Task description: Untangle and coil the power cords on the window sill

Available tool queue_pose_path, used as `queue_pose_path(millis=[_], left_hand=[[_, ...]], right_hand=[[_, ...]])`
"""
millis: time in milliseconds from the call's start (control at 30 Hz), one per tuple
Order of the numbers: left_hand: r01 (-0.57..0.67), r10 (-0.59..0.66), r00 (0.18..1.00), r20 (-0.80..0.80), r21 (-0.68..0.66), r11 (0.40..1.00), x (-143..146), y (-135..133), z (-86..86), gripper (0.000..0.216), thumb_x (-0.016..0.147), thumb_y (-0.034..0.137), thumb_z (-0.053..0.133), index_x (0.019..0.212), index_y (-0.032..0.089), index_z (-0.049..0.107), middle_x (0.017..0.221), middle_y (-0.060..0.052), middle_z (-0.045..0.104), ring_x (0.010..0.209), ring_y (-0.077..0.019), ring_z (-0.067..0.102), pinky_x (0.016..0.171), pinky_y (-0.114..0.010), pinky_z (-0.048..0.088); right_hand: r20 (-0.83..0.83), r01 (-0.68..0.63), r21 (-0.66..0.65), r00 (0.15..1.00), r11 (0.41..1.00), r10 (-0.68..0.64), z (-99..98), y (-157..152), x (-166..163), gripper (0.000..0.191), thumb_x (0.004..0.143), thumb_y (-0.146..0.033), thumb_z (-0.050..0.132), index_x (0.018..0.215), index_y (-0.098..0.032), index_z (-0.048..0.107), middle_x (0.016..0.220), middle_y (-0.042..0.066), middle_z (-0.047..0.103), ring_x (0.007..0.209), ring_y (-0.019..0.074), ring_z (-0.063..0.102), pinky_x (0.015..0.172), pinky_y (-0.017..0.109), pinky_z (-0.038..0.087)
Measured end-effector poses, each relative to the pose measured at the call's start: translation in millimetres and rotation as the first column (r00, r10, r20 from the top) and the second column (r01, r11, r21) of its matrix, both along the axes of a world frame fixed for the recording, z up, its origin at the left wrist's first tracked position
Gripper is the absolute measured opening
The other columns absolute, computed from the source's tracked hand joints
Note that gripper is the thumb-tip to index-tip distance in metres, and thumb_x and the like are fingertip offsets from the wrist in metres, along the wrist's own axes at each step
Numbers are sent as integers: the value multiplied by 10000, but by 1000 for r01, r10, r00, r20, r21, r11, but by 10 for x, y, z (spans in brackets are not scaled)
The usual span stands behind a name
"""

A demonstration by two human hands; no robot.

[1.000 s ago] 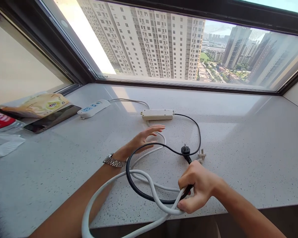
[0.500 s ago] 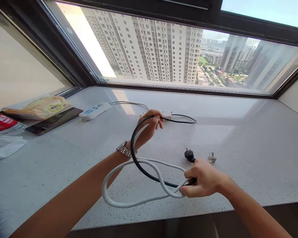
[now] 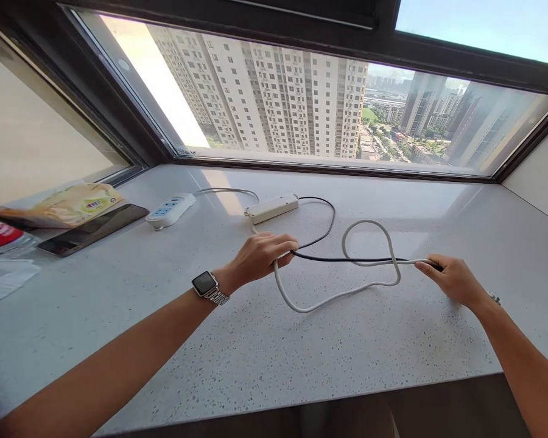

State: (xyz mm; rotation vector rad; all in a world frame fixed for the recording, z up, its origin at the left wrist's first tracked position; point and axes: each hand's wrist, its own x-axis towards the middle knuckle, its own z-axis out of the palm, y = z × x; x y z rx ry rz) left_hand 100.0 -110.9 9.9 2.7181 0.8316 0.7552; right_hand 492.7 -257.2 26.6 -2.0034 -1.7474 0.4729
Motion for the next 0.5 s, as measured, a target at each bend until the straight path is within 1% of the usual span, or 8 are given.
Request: queue_pose_path(millis=[100, 200, 300, 400, 467, 500], left_hand=[[50, -53, 998, -38, -73, 996, -32, -68, -95, 181, 850, 310, 497, 804, 212, 642, 900, -75, 691, 737, -169, 578, 660, -276, 358], [22, -27, 997, -67, -67, 998, -107, -93, -174, 200, 854, 276, 459, 823, 209, 645, 926, -84, 693, 792, -184, 592, 716, -300, 381], [-100, 98, 989, -107, -6, 995, -189, -36, -221, 196, 831, 246, 437, 812, 204, 628, 853, -82, 682, 730, -191, 578, 695, -304, 385], [-241, 245, 960, -137, 41, 970, -256, 74, -216, 172, 821, 266, 442, 792, 204, 600, 735, -66, 648, 619, -184, 539, 616, -280, 363], [-306, 312, 940, -136, 62, 950, -292, 147, -194, 175, 832, 276, 427, 792, 205, 582, 701, -58, 629, 586, -178, 524, 565, -263, 329], [-333, 340, 931, -134, 71, 940, -312, 180, -183, 182, 840, 281, 415, 793, 204, 573, 698, -57, 626, 579, -177, 521, 544, -257, 309]], right_hand=[[-84, 52, -25, 995, 998, -54, 44, 0, -30, 580, 739, -753, 483, 609, -189, 523, 514, -26, 356, 447, 102, 291, 418, 241, 247], [-178, 36, -100, 983, 994, -54, 10, -12, 32, 562, 756, -732, 489, 623, -189, 541, 513, -19, 391, 450, 106, 315, 430, 245, 278], [-202, -5, -156, 979, 988, -27, -94, -6, 113, 560, 791, -708, 470, 597, -185, 526, 519, 7, 467, 475, 118, 380, 463, 252, 326], [-204, -10, -176, 979, 984, -27, -183, 33, 145, 572, 787, -713, 470, 601, -179, 558, 539, 31, 532, 505, 132, 458, 511, 265, 388], [-237, 36, -142, 969, 989, -69, -201, 69, 159, 587, 740, -740, 504, 642, -171, 607, 619, 66, 596, 566, 160, 535, 558, 285, 438], [-266, 82, -114, 958, 990, -110, -198, 86, 179, 606, 703, -760, 523, 658, -165, 626, 663, 88, 619, 599, 179, 566, 569, 297, 456]])
